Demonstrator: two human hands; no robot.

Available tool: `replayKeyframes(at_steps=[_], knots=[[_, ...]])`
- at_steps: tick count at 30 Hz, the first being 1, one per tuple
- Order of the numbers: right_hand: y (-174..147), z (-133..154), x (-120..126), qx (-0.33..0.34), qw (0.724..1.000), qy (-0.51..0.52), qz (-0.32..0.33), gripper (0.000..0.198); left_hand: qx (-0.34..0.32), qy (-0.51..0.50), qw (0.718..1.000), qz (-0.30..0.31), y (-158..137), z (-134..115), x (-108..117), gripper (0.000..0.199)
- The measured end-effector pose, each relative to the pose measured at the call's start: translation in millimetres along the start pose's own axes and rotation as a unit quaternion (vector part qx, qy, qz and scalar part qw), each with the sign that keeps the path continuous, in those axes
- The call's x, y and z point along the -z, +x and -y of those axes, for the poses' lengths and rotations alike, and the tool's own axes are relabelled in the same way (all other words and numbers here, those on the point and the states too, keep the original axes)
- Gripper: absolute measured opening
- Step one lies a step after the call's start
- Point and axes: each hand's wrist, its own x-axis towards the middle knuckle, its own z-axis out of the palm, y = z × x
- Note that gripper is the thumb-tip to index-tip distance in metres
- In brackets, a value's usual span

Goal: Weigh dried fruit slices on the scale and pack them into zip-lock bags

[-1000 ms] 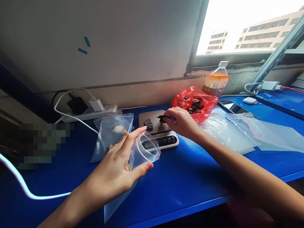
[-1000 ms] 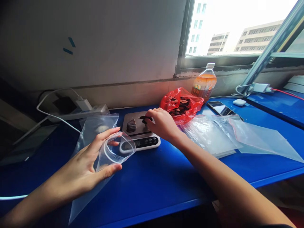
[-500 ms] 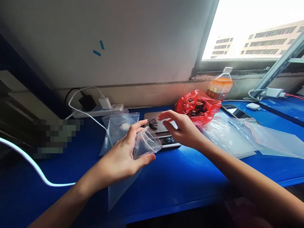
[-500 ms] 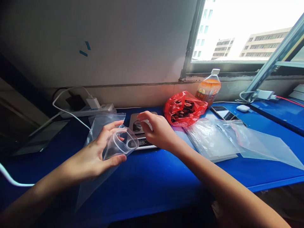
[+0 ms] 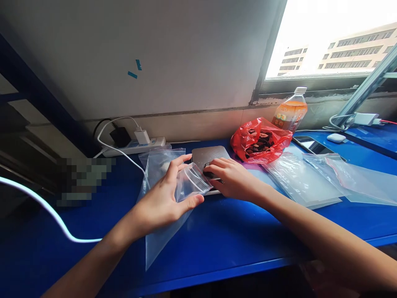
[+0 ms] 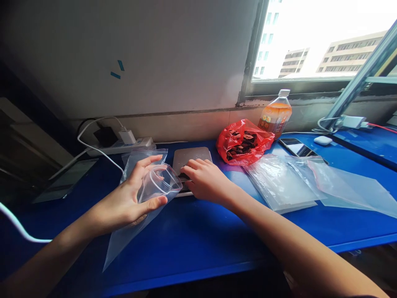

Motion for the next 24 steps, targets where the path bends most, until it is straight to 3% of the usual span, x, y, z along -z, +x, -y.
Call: replayKeyframes(at_steps=[5, 8, 11, 13, 15, 16, 21, 24], knots=[[3.1, -3.6, -6.7, -0.011, 0.999, -0.003, -0.048, 0.024, -0.01, 0.036, 0.999, 0.01, 0.2, 1.7, -1.8, 0.085], [5.2, -7.5, -5.4, -0.056, 0.984, 0.101, -0.136, 0.023, -0.03, 0.049, 0.998, 0.003, 0.0, 3.7, -1.6, 0.082], [6.1, -2.9, 3.9, -0.139, 0.913, 0.33, -0.193, 0.015, -0.038, 0.048, 0.998, -0.001, 0.7, 6.0, -2.3, 0.081], [5.0, 6.6, 12.5, -0.17, 0.848, 0.468, -0.184, 0.013, -0.041, 0.047, 0.998, -0.003, 1.6, 7.2, -3.4, 0.081], [2.3, 19.4, 19.9, -0.157, 0.815, 0.536, -0.157, 0.018, -0.048, 0.046, 0.998, -0.007, 2.6, 7.8, -4.5, 0.08], [0.6, 26.1, 22.3, -0.14, 0.821, 0.534, -0.145, 0.019, -0.053, 0.045, 0.998, -0.01, 3.0, 7.8, -4.9, 0.08], [-6.3, 46.7, 20.7, -0.089, 0.925, 0.334, -0.158, 0.022, -0.049, 0.039, 0.996, -0.058, 3.1, 6.0, -3.6, 0.083], [-6.8, 42.8, 18.2, -0.096, 0.93, 0.312, -0.166, 0.015, -0.03, -0.017, 0.997, -0.069, 4.0, 5.2, -0.3, 0.094]])
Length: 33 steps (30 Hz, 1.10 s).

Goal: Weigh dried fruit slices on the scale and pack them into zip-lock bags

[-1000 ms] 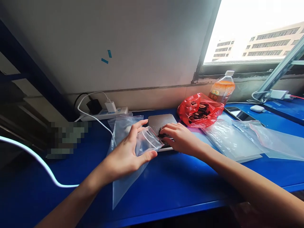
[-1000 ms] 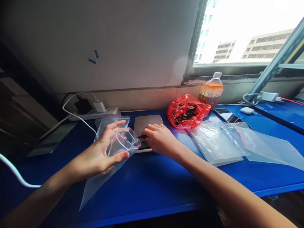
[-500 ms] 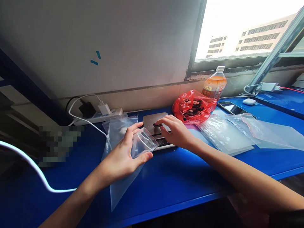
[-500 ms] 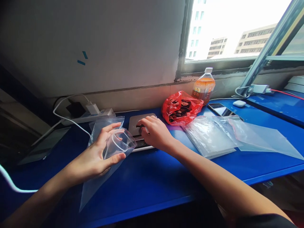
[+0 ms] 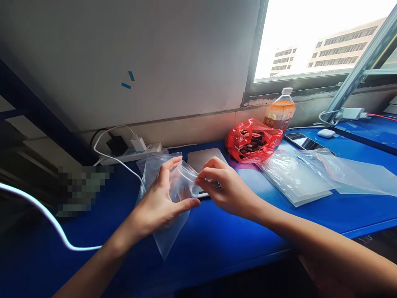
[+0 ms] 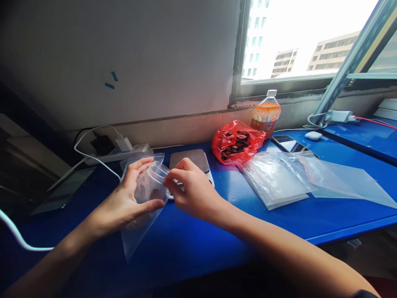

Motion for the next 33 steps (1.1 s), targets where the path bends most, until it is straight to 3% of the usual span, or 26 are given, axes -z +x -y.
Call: replayKeyframes(at_steps=[2, 5, 8, 11, 15, 21, 26, 29, 33], knots=[[3.1, -4.7, 4.2, -0.034, 0.999, 0.019, -0.005, 0.014, 0.031, -0.089, 0.995, -0.013, 2.9, -0.4, 2.8, 0.086], [9.0, -10.4, 11.1, -0.119, 0.991, 0.056, 0.001, 0.017, 0.107, -0.227, 0.965, -0.076, 10.0, -0.5, 7.2, 0.06], [12.7, -13.4, 12.6, -0.186, 0.976, 0.116, 0.015, 0.021, 0.163, -0.297, 0.935, -0.103, 17.0, 0.7, 9.7, 0.047], [13.8, -14.2, 9.4, -0.216, 0.957, 0.195, 0.003, 0.019, 0.172, -0.336, 0.92, -0.1, 19.6, 2.5, 9.0, 0.041], [14.0, -16.3, 4.9, -0.19, 0.96, 0.197, -0.064, 0.016, 0.138, -0.36, 0.914, -0.126, 16.3, 2.4, 6.6, 0.03], [16.1, -26.6, 1.4, -0.163, 0.951, 0.212, -0.157, 0.014, 0.172, -0.279, 0.944, 0.047, 11.4, 0.3, 1.0, 0.044], [17.9, -25.3, 5.0, -0.148, 0.943, 0.207, -0.213, 0.014, 0.138, -0.269, 0.952, 0.048, 13.4, 2.9, -1.6, 0.04], [18.2, -24.0, 8.9, -0.145, 0.947, 0.2, -0.205, 0.013, 0.122, -0.272, 0.953, 0.059, 13.4, 4.6, 2.8, 0.041], [18.1, -24.2, 9.1, -0.148, 0.953, 0.236, -0.122, 0.017, 0.106, -0.306, 0.946, 0.015, 12.9, 3.8, 8.9, 0.032]])
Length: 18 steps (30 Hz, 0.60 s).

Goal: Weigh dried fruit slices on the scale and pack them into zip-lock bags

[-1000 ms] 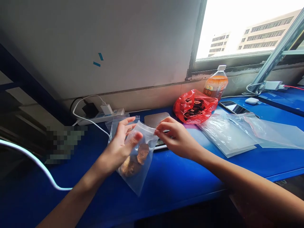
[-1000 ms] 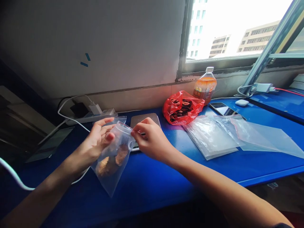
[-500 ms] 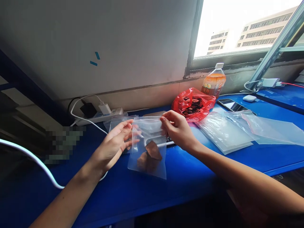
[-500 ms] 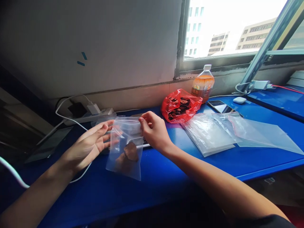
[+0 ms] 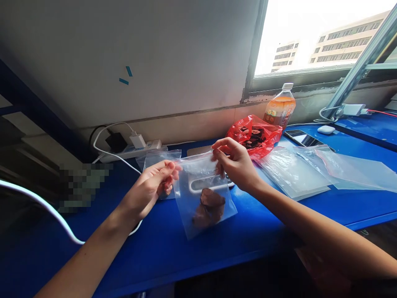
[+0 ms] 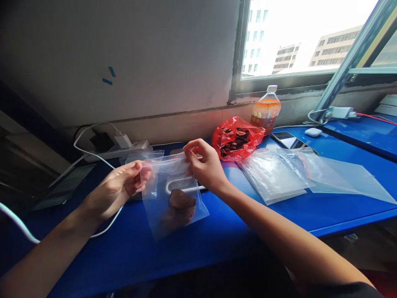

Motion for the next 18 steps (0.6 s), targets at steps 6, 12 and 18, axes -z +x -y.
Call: replayKeyframes(at_steps=[6, 12, 18], knots=[[-4.3, 1.8, -3.5, -0.068, 0.997, 0.001, 0.035, 0.031, -0.059, -0.012, 0.99, -0.124, 4.9, -0.8, -0.7, 0.023], [-2.1, -1.5, 6.9, -0.156, 0.956, -0.081, 0.235, 0.019, -0.08, -0.027, 0.98, -0.181, 12.6, 1.1, 3.1, 0.018], [2.6, -1.5, 12.1, -0.167, 0.961, -0.02, 0.218, 0.026, -0.081, -0.029, 0.979, -0.185, 14.4, 1.8, 7.7, 0.02]])
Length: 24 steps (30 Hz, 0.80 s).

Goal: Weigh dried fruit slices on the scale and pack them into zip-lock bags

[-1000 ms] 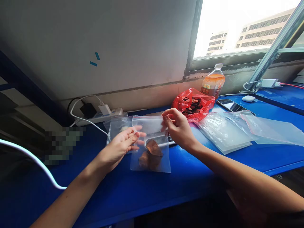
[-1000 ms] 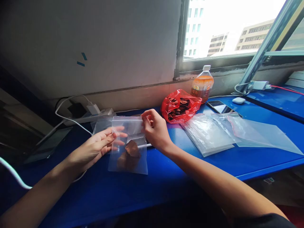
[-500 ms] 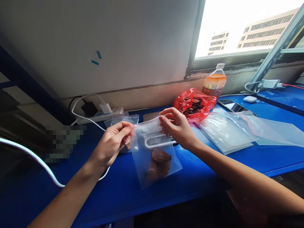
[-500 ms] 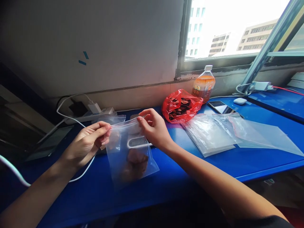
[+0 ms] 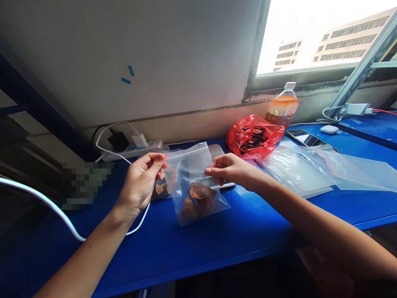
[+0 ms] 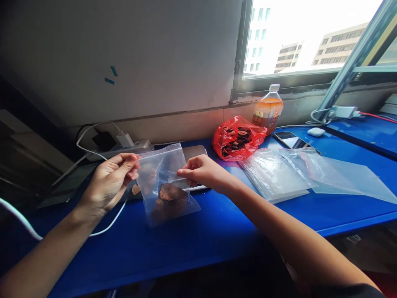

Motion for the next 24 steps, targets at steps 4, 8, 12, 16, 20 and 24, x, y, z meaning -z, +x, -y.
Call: replayKeyframes(at_steps=[4, 8, 12, 16, 20, 24], knots=[[-1.1, 4.4, 4.4, 0.021, 1.0, -0.016, -0.011, 0.022, 0.042, -0.005, 0.998, 0.038, -1.3, -3.7, 2.5, 0.025], [-2.3, 5.5, 8.2, 0.022, 0.999, -0.038, 0.008, 0.02, 0.021, 0.027, 0.998, 0.053, -2.5, -5.1, 4.6, 0.018], [-3.4, 5.9, 9.4, 0.055, 0.988, -0.138, -0.054, 0.022, -0.03, 0.088, 0.994, 0.049, -3.0, -4.2, 6.0, 0.012], [-9.1, 9.6, -2.0, 0.233, 0.884, -0.309, -0.263, 0.03, -0.108, 0.224, 0.966, 0.067, -12.0, -4.0, 3.8, 0.013], [-19.3, 11.3, -26.9, 0.366, 0.807, -0.421, -0.196, 0.03, -0.256, 0.341, 0.898, 0.105, -29.7, 1.8, -6.0, 0.012], [-23.8, 10.6, -40.1, 0.344, 0.805, -0.467, -0.125, 0.028, -0.39, 0.364, 0.834, 0.142, -40.6, 11.4, -14.9, 0.009]])
